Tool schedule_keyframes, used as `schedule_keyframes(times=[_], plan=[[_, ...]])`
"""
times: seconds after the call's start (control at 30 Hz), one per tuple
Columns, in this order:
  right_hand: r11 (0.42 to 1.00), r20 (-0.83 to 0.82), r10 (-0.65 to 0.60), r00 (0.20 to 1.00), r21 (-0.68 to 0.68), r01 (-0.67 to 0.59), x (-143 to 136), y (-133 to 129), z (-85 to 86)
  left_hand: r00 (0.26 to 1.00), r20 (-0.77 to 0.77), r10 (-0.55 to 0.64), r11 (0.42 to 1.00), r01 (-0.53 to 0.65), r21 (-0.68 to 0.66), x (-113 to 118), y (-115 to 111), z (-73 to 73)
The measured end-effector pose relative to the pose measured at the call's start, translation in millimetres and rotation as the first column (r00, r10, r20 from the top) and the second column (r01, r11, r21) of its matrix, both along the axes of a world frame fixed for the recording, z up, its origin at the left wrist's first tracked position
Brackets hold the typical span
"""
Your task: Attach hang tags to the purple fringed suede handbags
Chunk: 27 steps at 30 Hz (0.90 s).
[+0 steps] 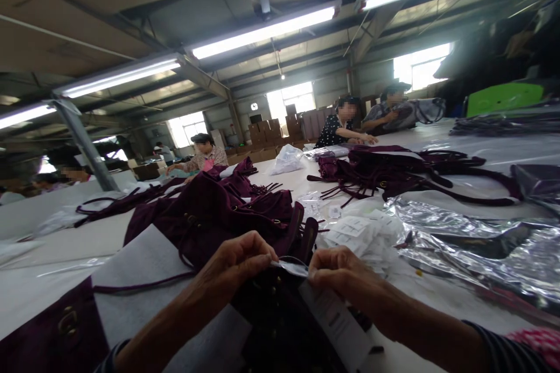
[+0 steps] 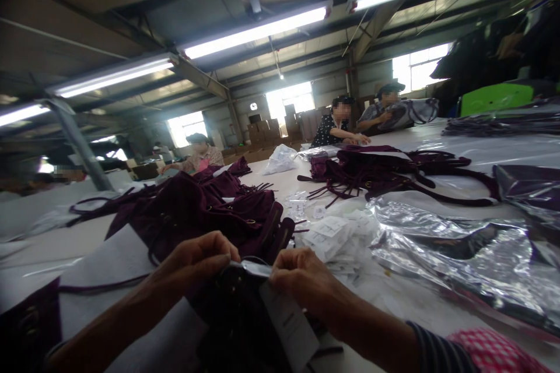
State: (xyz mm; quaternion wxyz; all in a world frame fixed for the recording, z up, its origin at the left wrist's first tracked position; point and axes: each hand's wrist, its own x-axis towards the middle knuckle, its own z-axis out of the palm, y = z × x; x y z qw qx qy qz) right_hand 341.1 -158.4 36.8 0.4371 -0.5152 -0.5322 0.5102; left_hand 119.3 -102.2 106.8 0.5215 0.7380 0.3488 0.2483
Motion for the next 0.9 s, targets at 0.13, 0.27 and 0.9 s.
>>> schedule_keyframes(times=[0.13,0.27,0.9], plan=[[1.0,0.013,0.025,1.0,0.012,-0.026,1,7,-10.5,0.986,0.135,0.099,0.992,-0.087,-0.088,0,1,-6.3],[0.999,0.014,-0.002,1.0,0.054,0.001,1,12,-16.3,0.977,0.201,0.072,0.991,-0.048,-0.125,0,6,-7.0],[0.999,-0.142,-0.016,0.99,-0.03,0.012,-5,18,-3.0,0.846,-0.493,0.201,0.241,0.445,0.862,3,-3,6.5]])
